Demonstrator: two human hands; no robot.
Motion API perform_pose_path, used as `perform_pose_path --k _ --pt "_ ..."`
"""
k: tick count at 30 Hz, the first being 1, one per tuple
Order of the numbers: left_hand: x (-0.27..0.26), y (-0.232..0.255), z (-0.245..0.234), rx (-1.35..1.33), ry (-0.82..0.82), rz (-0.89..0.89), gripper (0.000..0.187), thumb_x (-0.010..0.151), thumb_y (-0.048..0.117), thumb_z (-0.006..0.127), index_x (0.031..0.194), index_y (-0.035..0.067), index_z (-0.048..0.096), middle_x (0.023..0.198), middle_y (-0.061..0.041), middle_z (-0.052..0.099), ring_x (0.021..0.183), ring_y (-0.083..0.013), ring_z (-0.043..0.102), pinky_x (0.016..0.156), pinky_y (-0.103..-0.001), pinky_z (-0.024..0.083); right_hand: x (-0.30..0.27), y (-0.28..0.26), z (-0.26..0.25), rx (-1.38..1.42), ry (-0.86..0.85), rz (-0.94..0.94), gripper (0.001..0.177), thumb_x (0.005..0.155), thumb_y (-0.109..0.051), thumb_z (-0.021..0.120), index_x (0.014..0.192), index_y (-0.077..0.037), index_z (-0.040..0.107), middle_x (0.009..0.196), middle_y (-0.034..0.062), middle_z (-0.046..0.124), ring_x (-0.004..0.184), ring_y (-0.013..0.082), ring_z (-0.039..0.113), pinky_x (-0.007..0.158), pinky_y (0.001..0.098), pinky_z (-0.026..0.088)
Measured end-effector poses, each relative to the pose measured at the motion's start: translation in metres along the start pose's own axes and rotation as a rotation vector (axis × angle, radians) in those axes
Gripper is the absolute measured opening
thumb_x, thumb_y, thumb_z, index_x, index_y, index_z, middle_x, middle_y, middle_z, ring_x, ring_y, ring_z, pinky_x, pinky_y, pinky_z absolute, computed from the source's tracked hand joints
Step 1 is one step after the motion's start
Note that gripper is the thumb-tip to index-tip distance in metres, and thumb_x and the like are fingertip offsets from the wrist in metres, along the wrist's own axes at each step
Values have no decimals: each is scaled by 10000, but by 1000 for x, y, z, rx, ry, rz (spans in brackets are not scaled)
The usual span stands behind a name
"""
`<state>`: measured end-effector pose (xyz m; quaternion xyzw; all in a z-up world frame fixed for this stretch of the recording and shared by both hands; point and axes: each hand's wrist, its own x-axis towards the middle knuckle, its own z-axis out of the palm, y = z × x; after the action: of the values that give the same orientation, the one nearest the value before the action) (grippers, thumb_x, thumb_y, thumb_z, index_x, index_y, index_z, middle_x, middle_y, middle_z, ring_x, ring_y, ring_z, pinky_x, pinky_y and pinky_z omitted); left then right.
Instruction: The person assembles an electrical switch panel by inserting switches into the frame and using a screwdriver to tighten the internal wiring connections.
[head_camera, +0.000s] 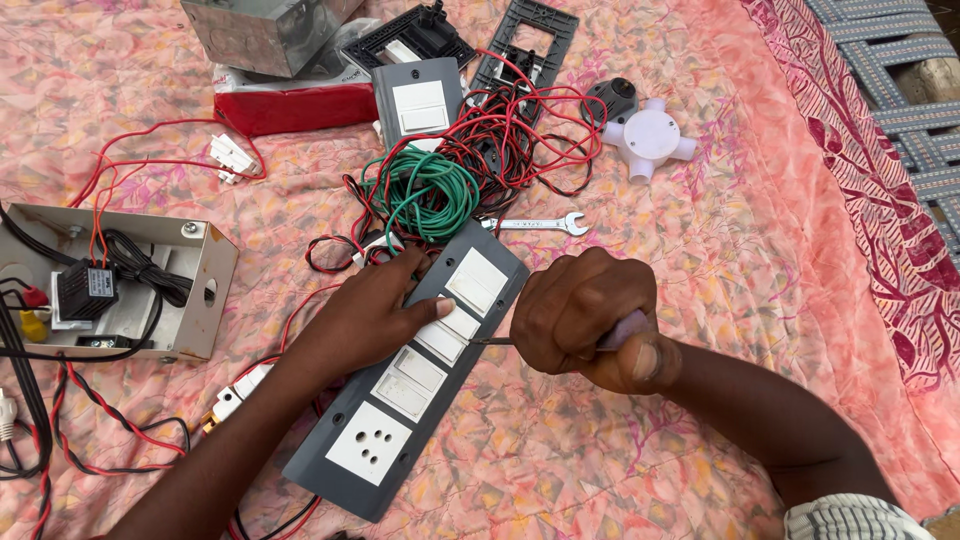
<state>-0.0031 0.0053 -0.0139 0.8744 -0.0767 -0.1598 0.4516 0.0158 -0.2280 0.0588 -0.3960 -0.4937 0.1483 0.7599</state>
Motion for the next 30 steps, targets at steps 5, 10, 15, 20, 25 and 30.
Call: perform_pose_path --k 5,10,15,20,25,30 --pt "2 3 -2 38 -16 -42 635 837 458 700 1333 89 554 1020 -172 746 904 -305 749 792 -447 551 3 -2 3 2 -20 -10 634 1038 -515 594 655 -23 477 481 42 427 381 169 423 396 327 347" --pt "3 10 -10 55 -74 -129 798 715 540 802 1318 79 555 1046 -188 731 947 -323 735 808 -451 556 25 -39 7 -519 -236 259 514 1028 -409 632 693 -33 529 567 51 499 464 208 516 472 342 416" --pt "-7 30 -9 195 -5 -197 961 749 521 843 1439 28 389 1104 -178 719 1012 -320 711 853 -447 549 43 -40 5 -1321 -228 1013 417 880 -458 682 888 -43 643 645 107 678 623 322 676 590 429 506" --pt "-22 44 -19 -698 268 188 540 919 291 716 1320 -15 524 1151 -158 737 1016 -185 724 858 -352 608 42 -11 -32 -1277 -37 873 473 942 -458 665 1197 -61 705 811 132 752 747 293 722 689 384 539" --pt "-30 53 -18 -453 351 220 475 936 238 694 1317 10 524 1111 -123 764 994 -155 738 832 -332 597 30 3 -36 -657 134 621 479 937 -416 722 1188 -8 700 943 62 743 847 80 651 728 282 558" --pt "-30 52 -21 -499 267 156 491 922 236 689 1306 1 493 1031 -118 742 895 -168 721 743 -341 595 30 5 -26 -965 206 824 462 866 -439 743 1098 -41 704 672 110 589 624 125 526 575 299 418"
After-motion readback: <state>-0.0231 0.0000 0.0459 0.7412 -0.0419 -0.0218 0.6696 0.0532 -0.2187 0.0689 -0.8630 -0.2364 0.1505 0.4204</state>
